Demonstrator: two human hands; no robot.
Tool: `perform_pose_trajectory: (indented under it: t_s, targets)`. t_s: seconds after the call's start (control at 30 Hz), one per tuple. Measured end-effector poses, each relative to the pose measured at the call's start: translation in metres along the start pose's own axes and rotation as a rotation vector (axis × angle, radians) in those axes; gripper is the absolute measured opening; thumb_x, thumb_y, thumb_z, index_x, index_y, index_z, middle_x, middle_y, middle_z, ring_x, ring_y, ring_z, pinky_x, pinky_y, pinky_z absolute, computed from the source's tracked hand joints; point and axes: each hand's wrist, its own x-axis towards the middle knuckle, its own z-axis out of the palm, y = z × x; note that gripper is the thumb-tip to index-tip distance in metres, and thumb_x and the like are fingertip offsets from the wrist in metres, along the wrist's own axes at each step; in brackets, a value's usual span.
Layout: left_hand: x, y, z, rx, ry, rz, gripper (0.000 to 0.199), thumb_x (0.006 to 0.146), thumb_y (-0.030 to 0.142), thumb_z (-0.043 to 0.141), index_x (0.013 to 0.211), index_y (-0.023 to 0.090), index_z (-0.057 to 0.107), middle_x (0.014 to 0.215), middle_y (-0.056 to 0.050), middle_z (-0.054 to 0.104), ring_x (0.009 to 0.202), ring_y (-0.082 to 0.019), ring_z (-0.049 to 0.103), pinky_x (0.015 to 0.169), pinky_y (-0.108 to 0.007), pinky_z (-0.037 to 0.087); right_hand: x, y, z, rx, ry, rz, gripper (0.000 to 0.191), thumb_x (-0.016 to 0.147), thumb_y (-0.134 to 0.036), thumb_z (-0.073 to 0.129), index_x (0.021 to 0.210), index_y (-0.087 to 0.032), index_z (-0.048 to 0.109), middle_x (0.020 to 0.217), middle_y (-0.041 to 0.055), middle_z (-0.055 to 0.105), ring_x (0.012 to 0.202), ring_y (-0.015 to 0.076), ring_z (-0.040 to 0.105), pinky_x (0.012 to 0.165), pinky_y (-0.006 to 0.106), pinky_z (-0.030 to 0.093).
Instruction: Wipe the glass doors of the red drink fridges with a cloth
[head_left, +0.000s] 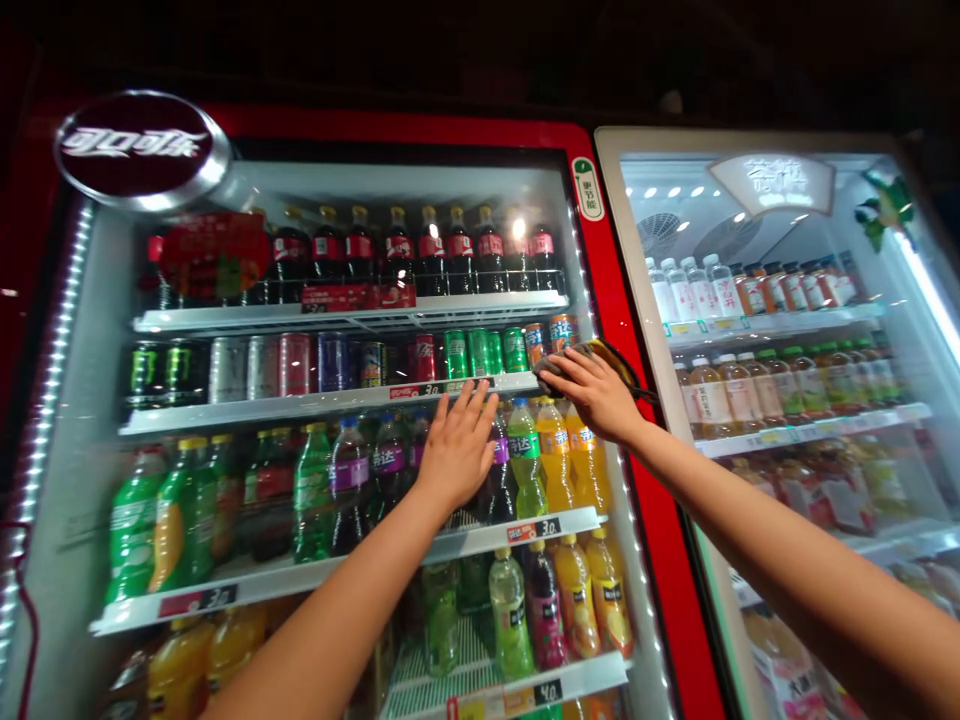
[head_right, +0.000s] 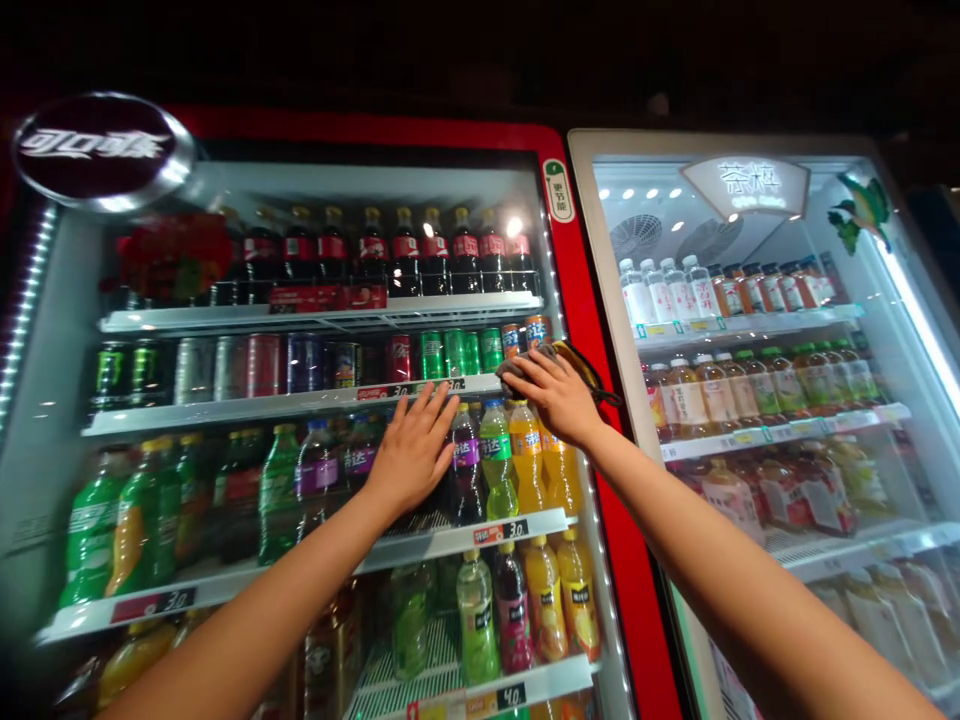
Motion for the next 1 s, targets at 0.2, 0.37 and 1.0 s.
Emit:
perform_pose_trajectory:
  t_s: [0.2,0.37,1.0]
  targets:
    - [-0.011,-0.005,0.001,0.005,-0.019,-0.056,0.066,0.096,0.032,0.051,0.156,0.017,0.030,0.167,-0.010,0.024,0.156,-0.028,0.016,0.127,-0.053,0.016,0.039,-0.037,0.013,0.002,0.122,0.243,0.064,0.092,-0.010,0.046,0.151,-0.033,0.044,0.158,0.0035,0.044,0.148,0.0309,0.033,0.115,0.061,0.030]
    - [-0.023,-0.015,0.000,0.016,-0.036,-0.079,0.067,0.096,0.033,0.050,0.157,0.016,0.027,0.168,-0.012,0.022,0.156,-0.029,0.014,0.126,-0.054,0.015,0.021,-0.053,0.005,0.048,-0.008,-0.105,0.055,0.098,-0.017,0.045,0.149,-0.036,0.046,0.158,-0.0020,0.045,0.148,0.0233,0.034,0.118,0.052,0.028]
    - [-0.064,-0.054,-0.004,0.096,-0.044,-0.215,0.077,0.097,0.044,0.051,0.161,0.020,0.014,0.169,-0.012,0.017,0.157,-0.031,0.009,0.125,-0.062,0.012,0.104,-0.083,0.015,0.152,0.163,0.214,0.050,0.092,-0.025,0.052,0.141,-0.034,0.055,0.153,0.0019,0.051,0.141,0.0277,0.043,0.110,0.053,0.030]
